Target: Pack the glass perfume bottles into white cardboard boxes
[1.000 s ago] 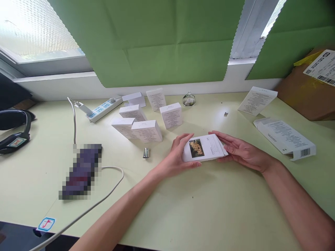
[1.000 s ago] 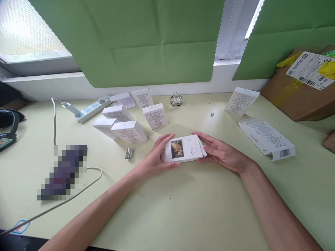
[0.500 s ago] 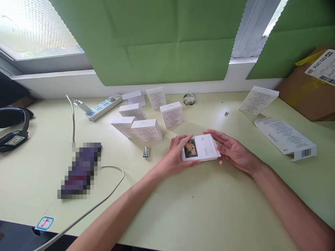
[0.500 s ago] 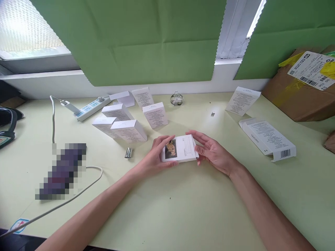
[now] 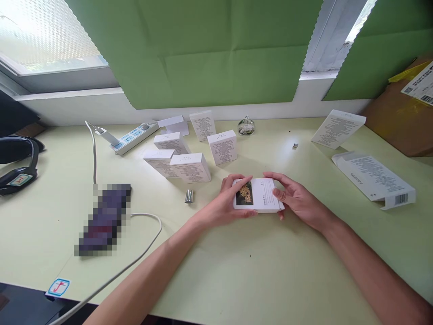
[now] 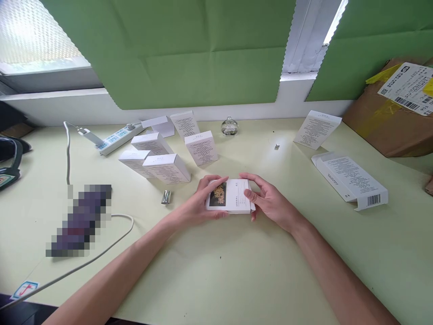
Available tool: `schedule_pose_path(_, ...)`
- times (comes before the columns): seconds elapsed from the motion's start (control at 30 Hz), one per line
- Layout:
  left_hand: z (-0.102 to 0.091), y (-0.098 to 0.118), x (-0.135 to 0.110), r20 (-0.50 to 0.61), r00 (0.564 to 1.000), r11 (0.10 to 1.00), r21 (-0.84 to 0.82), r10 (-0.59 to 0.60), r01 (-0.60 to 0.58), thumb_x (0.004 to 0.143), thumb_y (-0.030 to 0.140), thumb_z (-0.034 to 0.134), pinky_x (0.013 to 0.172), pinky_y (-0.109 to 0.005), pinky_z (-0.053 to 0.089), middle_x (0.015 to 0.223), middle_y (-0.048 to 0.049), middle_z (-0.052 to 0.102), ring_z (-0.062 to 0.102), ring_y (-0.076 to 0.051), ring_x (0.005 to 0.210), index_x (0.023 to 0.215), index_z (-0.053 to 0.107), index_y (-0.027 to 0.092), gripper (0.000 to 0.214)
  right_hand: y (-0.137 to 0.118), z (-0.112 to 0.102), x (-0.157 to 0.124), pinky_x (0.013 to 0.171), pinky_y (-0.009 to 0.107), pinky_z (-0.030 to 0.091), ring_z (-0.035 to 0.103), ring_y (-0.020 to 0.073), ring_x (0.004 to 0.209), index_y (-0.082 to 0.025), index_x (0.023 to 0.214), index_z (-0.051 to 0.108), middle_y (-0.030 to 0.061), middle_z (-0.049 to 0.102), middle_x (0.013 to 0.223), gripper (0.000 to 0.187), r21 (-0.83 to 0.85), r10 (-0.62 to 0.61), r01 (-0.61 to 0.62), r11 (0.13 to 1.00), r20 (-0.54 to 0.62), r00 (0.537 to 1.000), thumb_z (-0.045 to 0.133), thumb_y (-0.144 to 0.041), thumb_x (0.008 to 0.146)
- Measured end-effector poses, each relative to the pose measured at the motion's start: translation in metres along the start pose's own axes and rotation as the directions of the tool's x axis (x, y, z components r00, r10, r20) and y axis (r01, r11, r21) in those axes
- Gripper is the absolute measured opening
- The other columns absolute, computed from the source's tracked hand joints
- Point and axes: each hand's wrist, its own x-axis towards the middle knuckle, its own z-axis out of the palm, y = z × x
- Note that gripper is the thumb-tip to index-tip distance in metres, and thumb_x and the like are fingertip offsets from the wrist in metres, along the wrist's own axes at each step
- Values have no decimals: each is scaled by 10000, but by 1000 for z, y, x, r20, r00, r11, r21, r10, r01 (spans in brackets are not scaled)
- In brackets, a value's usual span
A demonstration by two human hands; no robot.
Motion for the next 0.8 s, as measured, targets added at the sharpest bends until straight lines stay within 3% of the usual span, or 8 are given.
schedule_pose_path(0.13,-6,-1,1,4,1000,995,100,12,-12,814,533,729,1196,-453,331,1476,-78,335,296,-303,1422,1512,327,371,822,-7,-9,-6,799,362,623,601,208,1081,-410,1505,376,4,325,1599,647,48,13,-20,999,147,989,659,-362,925)
schedule_pose_path(0.23,-8,-2,1,4,1000,991,129,26,-27,829,544,708,1186,-449,339,1492,-82,331,306,-303,1417,1525,306,363,824,-11,-16,-7,888,380,584,616,217,1105,-396,1525,354,20,433,1545,697,7,30,-33,999,220,975,681,-320,914)
schedule_pose_path(0.33,-6,0,1,-3,999,982,187,37,-35,800,595,716,1181,-465,334,1496,-95,326,282,-319,1420,1541,279,350,894,-10,-17,-5,873,377,578,627,217,1087,-387,1535,336,33,576,1412,722,-50,34,-24,998,202,979,690,-318,909)
schedule_pose_path(0.4,-3,2,0,-15,999,973,229,36,-32,783,628,717,1182,-474,324,1493,-94,329,269,-325,1422,1538,293,354,908,-8,-14,-3,841,365,584,620,219,1091,-387,1530,343,36,595,1381,733,-82,25,-10,997,186,982,706,-320,896)
schedule_pose_path(0.8,-2,-4,0,-11,999,968,246,50,-46,829,612,680,1141,-464,393,1486,-83,318,257,-314,1422,1536,296,401,832,2,-3,2,595,281,603,576,233,1108,-406,1411,490,33,371,1493,569,-169,-88,110,980,129,988,700,-362,884)
